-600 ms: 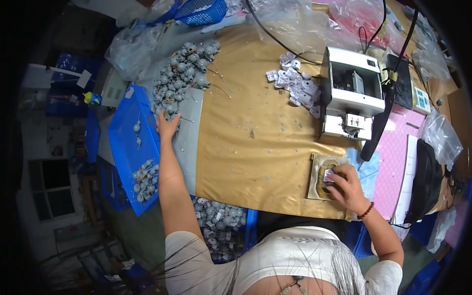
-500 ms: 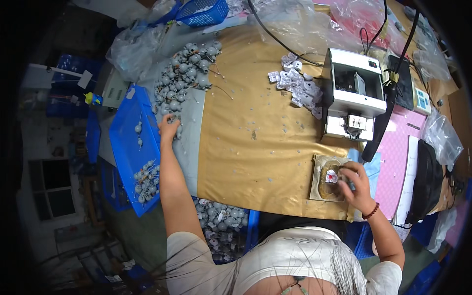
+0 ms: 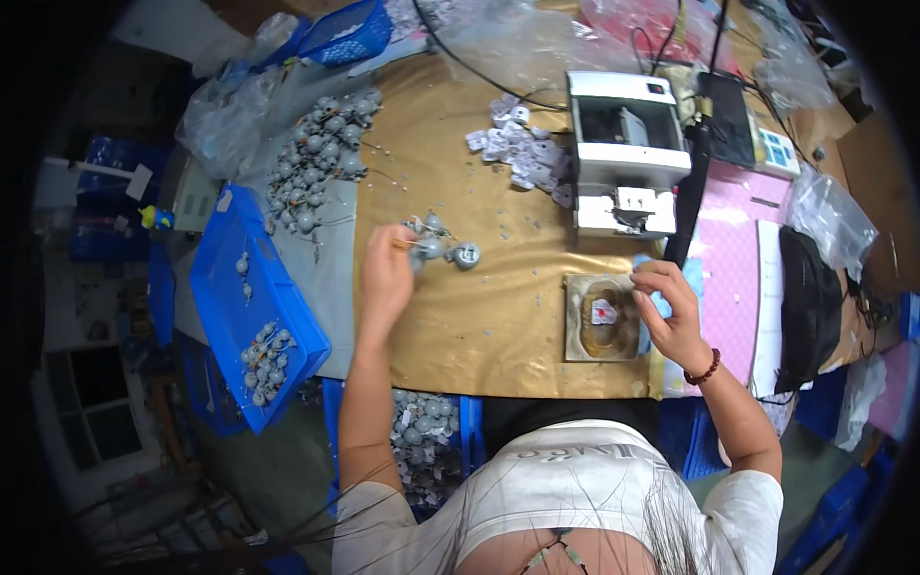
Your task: Assembling small motor components using hands and a handheld soldering tool.
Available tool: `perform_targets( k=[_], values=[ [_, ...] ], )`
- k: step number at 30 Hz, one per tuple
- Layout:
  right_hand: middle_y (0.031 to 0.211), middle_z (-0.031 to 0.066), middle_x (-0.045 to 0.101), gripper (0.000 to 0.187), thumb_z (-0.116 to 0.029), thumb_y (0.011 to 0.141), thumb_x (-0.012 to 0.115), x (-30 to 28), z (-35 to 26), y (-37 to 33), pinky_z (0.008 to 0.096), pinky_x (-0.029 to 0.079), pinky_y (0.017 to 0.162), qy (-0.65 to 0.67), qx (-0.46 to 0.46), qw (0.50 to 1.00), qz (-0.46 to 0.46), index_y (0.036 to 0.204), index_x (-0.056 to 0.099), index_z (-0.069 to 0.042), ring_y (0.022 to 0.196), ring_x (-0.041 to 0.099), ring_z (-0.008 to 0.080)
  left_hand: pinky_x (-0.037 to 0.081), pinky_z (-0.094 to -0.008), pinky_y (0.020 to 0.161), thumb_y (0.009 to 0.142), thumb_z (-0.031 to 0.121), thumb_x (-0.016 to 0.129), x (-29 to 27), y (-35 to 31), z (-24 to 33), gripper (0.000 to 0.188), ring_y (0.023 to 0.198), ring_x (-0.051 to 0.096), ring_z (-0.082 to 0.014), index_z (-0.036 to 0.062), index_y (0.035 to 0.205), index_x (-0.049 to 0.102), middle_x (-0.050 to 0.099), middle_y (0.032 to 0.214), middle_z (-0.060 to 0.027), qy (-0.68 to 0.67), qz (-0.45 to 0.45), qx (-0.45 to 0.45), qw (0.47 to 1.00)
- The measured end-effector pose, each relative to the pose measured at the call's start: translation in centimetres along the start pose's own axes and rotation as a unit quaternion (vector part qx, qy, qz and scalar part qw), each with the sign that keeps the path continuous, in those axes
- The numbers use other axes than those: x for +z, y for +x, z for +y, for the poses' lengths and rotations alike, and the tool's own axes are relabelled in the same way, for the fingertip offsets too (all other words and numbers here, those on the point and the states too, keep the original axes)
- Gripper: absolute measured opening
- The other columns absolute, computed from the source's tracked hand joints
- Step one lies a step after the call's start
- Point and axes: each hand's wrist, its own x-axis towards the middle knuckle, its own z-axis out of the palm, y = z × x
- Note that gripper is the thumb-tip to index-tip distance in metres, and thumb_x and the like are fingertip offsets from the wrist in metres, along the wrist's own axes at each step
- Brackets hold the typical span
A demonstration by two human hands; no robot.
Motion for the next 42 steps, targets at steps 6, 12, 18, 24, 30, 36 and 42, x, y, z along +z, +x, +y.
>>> perform_targets(
  k=[6, 12, 18, 24, 30, 36, 42],
  values=[
    [0.108, 0.0158, 0.063, 0.022, 0.001, 0.085, 0.067, -0.3, -2.2, 1.8, 0.0353, 0.051, 0.082, -0.011, -0.074, 0.997, -0.007, 0.106, 0.066, 0.001, 0.094, 0.063, 0.0287, 0.047, -0.0389, 0.062, 0.092, 0.011, 0.057, 0.2, 0.4, 7.5, 0.011, 0.066, 0.062, -0.0286, 0.0009, 0.096, 0.057, 0.063, 0.076, -0.0155, -0.115, -0.221, -0.088, 0.964],
    [0.107, 0.0140, 0.065, 0.035, -0.018, 0.087, 0.076, 0.5, -7.3, 7.1, 0.0370, 0.051, 0.085, 0.061, -0.108, 0.977, -0.171, 0.114, 0.062, -0.002, 0.100, 0.064, 0.0267, 0.047, -0.0371, 0.060, 0.087, 0.007, 0.060, 5.5, -3.6, 13.6, 0.014, 0.066, 0.059, -0.0315, 0.0004, 0.098, 0.053, 0.064, 0.080, -0.0172, -0.143, -0.244, 0.041, 0.958],
    [0.103, 0.0046, 0.065, 0.020, -0.011, 0.096, 0.068, -0.2, -4.3, 3.3, 0.0259, 0.052, 0.080, 0.365, 0.231, 0.860, -0.270, 0.111, 0.061, 0.000, 0.093, 0.062, 0.0100, 0.047, -0.0341, 0.055, 0.086, 0.002, 0.062, 8.3, -5.1, 15.2, 0.032, 0.059, 0.056, -0.0161, 0.0011, 0.111, 0.043, 0.055, 0.072, -0.0095, -0.242, -0.312, -0.065, 0.917],
    [0.089, 0.0061, 0.068, 0.030, -0.005, 0.091, 0.068, -0.4, -2.9, 0.5, 0.0309, 0.053, 0.068, 0.126, 0.023, 0.980, -0.151, 0.121, 0.066, -0.004, 0.076, 0.066, 0.0181, 0.051, -0.0259, 0.057, 0.091, 0.001, 0.058, 11.5, -7.7, 14.3, 0.042, 0.072, 0.054, -0.0081, 0.0008, 0.125, 0.033, 0.055, 0.092, -0.0068, -0.476, -0.410, -0.243, 0.739],
    [0.095, 0.0099, 0.067, 0.035, 0.002, 0.076, 0.074, -1.0, -0.8, -1.7, 0.0346, 0.055, 0.068, -0.059, -0.066, 0.984, -0.155, 0.110, 0.071, -0.006, 0.076, 0.066, 0.0261, 0.054, -0.0278, 0.071, 0.093, 0.007, 0.063, 11.0, -9.5, 13.5, 0.049, 0.088, 0.060, -0.0129, 0.0055, 0.137, 0.040, 0.056, 0.113, -0.0085, -0.499, -0.403, -0.335, 0.690],
    [0.094, 0.0064, 0.063, 0.038, -0.005, 0.070, 0.071, 0.4, 1.2, -2.1, 0.0342, 0.053, 0.065, -0.165, -0.131, 0.965, -0.158, 0.108, 0.070, -0.010, 0.077, 0.063, 0.0239, 0.051, -0.0358, 0.081, 0.083, 0.005, 0.070, 11.7, -12.9, 13.9, 0.032, 0.096, 0.061, -0.0268, 0.0023, 0.113, 0.060, 0.059, 0.108, -0.0136, -0.184, -0.237, -0.038, 0.953],
    [0.095, 0.0063, 0.062, 0.044, -0.009, 0.067, 0.071, 0.9, 2.4, -1.2, 0.0338, 0.052, 0.065, -0.193, -0.191, 0.948, -0.166, 0.111, 0.072, -0.012, 0.079, 0.061, 0.0236, 0.048, -0.0425, 0.088, 0.079, 0.005, 0.071, 12.6, -13.4, 13.6, 0.030, 0.101, 0.058, -0.0352, 0.0032, 0.107, 0.063, 0.060, 0.109, -0.0145, -0.096, -0.224, 0.038, 0.969]
  ],
)
